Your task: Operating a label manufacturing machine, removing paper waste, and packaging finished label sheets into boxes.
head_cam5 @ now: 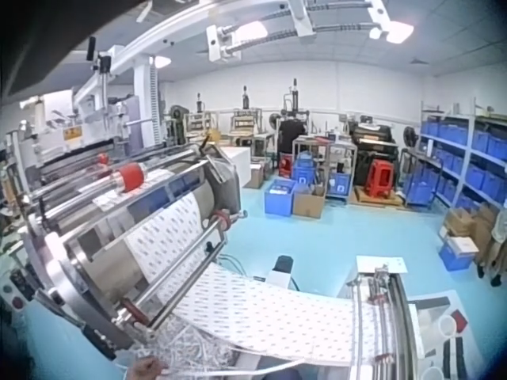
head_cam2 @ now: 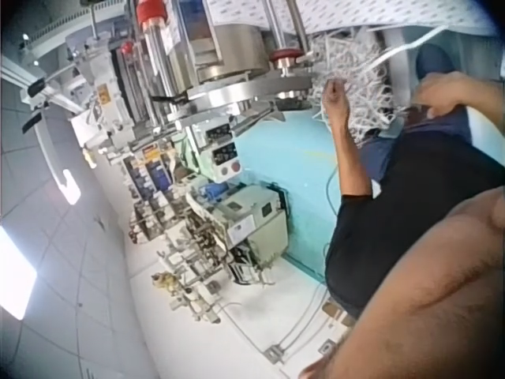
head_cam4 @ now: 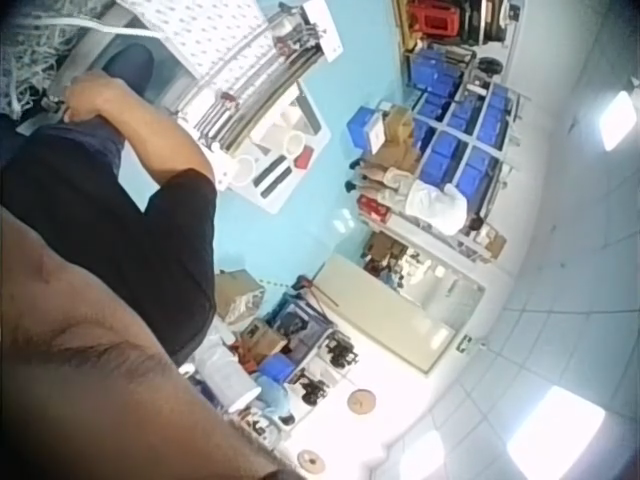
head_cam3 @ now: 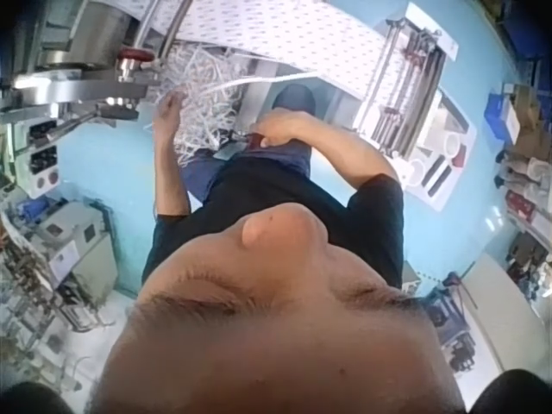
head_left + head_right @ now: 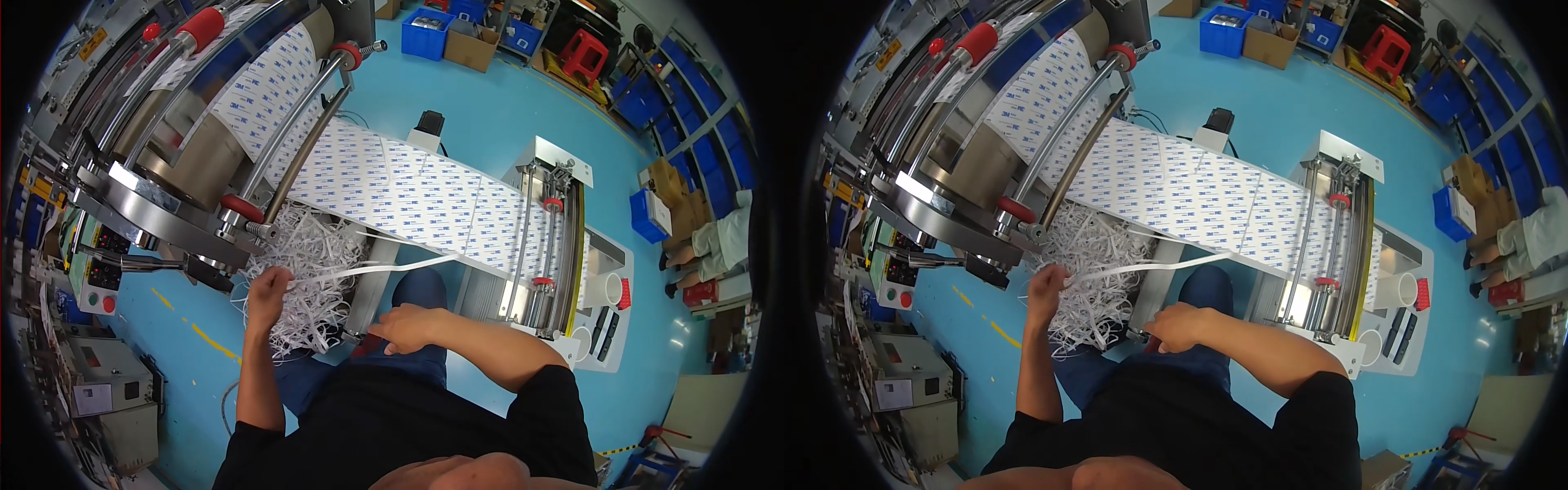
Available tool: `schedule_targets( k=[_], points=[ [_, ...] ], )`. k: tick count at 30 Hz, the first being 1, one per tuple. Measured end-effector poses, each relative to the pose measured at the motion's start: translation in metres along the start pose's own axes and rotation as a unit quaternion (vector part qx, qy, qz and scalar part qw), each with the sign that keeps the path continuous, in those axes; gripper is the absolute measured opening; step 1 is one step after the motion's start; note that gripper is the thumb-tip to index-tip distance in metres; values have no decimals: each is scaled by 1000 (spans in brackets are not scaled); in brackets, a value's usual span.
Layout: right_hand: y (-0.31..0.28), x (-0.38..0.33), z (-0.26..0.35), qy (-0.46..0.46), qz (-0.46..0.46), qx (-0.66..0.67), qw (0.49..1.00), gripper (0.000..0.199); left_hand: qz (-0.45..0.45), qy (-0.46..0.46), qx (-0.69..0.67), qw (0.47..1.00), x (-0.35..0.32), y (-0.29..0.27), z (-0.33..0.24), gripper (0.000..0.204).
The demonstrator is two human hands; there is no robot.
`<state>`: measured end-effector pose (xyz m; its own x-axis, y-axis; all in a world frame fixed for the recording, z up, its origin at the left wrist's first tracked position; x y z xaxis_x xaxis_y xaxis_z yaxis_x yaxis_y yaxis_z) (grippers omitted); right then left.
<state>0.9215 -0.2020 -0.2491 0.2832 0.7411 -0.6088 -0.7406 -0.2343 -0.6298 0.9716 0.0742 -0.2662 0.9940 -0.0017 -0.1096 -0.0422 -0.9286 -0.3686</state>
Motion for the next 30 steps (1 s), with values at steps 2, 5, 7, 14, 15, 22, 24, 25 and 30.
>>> schedule_targets(
  k=[2,5,7,14,15,22,24,25,30],
  points=[
    [-2,0,3,0,19,-3,1000,50,-21,-12,-54,998,-6,-17,30,23],
    [-5,0,3,-4,18,3,1000,50,-27,-30,-92,995,-10,-28,33,24],
    [-7,0,4,-4,20,0,1000,50,-32,-22,-91,995,-11,-30,33,25],
    [-5,-3,7,-11,-35,-5,999,43,-77,36,-21,996,-13,-30,28,21],
    [-8,-5,9,-11,-35,-5,999,43,-76,36,-21,996,-14,-30,27,21],
    [-14,-9,13,-2,33,-6,999,54,-89,78,-4,993,-20,-32,25,18],
    [-13,-9,13,-4,32,-7,999,54,-96,88,6,991,-22,-31,26,18],
    [-12,-9,14,-5,29,-9,1000,54,-105,88,4,990,-22,-31,28,14],
    [-10,-8,13,-8,22,-12,1000,55,-123,86,36,988,-22,-33,24,11]
  ],
)
Point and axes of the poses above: each hand's wrist, its own x-axis towards the middle knuckle, its own y-axis out of the palm, z = x × y, the point moved 1 cm from there along x, towards the middle knuckle, and after that the axes turned 4 degrees about -x, right-handed, at the moved point
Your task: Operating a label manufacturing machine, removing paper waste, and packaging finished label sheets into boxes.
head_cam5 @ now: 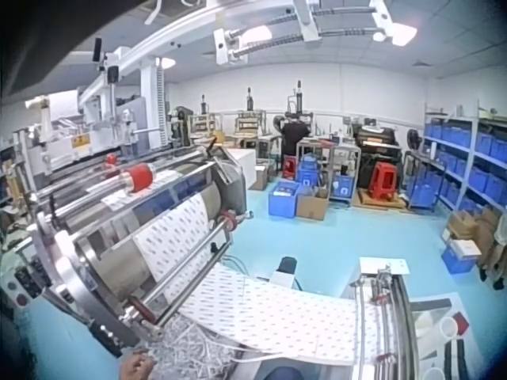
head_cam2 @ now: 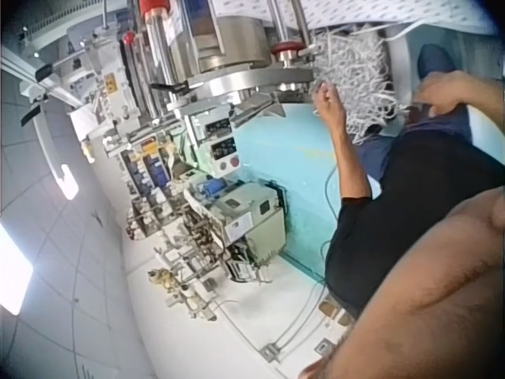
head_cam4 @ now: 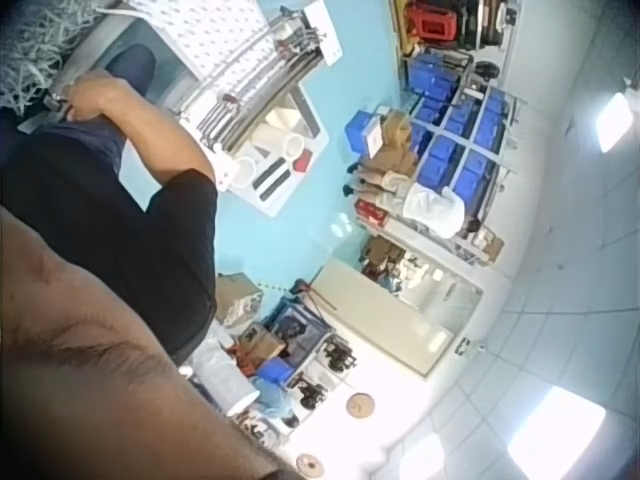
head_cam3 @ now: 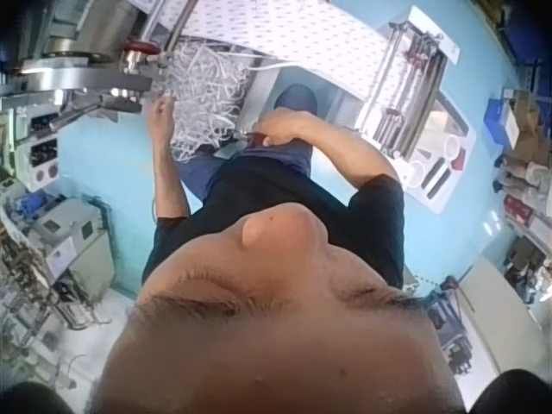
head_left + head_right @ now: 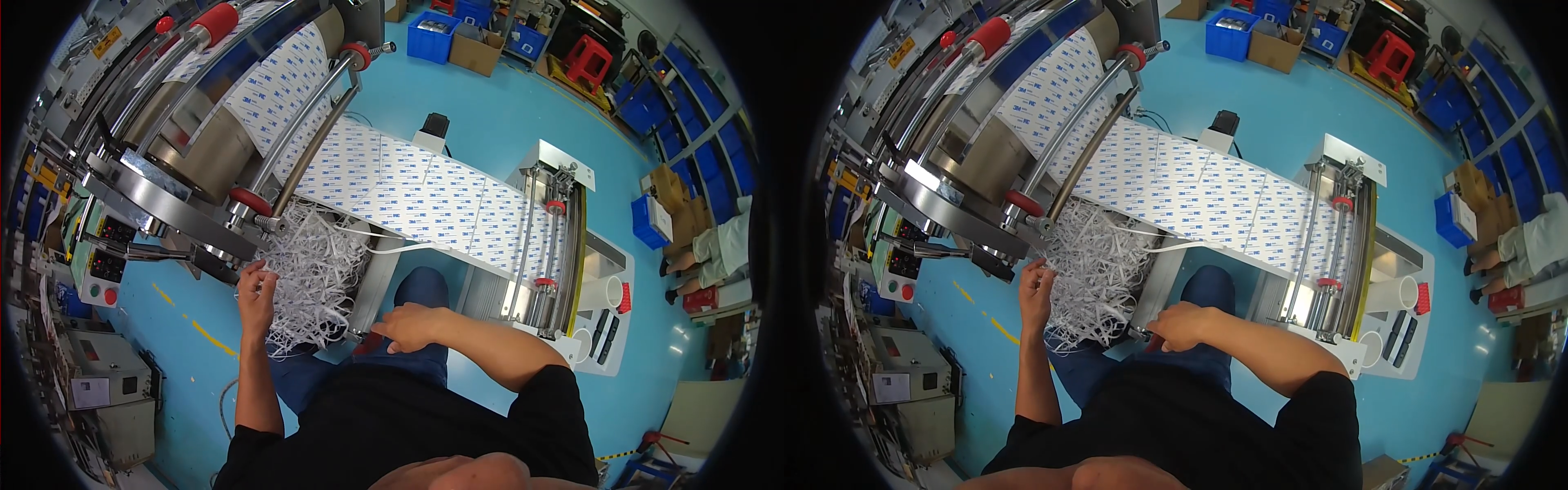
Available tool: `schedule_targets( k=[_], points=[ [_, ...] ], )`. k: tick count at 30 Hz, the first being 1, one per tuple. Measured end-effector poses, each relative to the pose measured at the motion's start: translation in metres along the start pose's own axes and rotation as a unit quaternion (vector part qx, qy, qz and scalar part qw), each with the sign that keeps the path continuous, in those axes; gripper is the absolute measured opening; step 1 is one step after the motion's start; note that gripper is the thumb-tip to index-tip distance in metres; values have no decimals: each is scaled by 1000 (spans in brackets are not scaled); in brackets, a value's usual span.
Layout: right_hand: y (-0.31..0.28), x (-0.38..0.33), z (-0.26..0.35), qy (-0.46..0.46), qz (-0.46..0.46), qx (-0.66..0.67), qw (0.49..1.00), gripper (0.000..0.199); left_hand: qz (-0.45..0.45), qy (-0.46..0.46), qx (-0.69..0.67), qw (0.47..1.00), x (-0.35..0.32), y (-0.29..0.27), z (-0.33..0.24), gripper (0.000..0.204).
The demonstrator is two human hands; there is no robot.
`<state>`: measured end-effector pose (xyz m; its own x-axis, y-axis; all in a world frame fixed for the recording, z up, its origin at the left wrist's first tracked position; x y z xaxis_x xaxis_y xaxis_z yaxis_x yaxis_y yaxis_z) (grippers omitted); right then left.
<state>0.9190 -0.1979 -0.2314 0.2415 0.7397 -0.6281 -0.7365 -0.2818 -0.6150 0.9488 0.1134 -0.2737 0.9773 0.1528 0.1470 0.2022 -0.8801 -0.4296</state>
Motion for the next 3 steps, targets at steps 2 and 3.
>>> schedule_targets(
  k=[2,3],
  points=[
    [4,1,-2,0,-44,4,999,44,7,15,8,1000,1,0,-2,11],
    [4,2,-3,0,-38,4,999,46,7,15,9,1000,1,-1,-2,11]
  ],
)
Point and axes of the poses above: each hand's wrist, its own x-axis towards the middle knuckle, its own y-axis out of the palm, z = x × y, the point moved 1 cm from there along x, towards the middle knuckle, and after that the axes turned 4 degrees about -x, right-handed, at the moved point
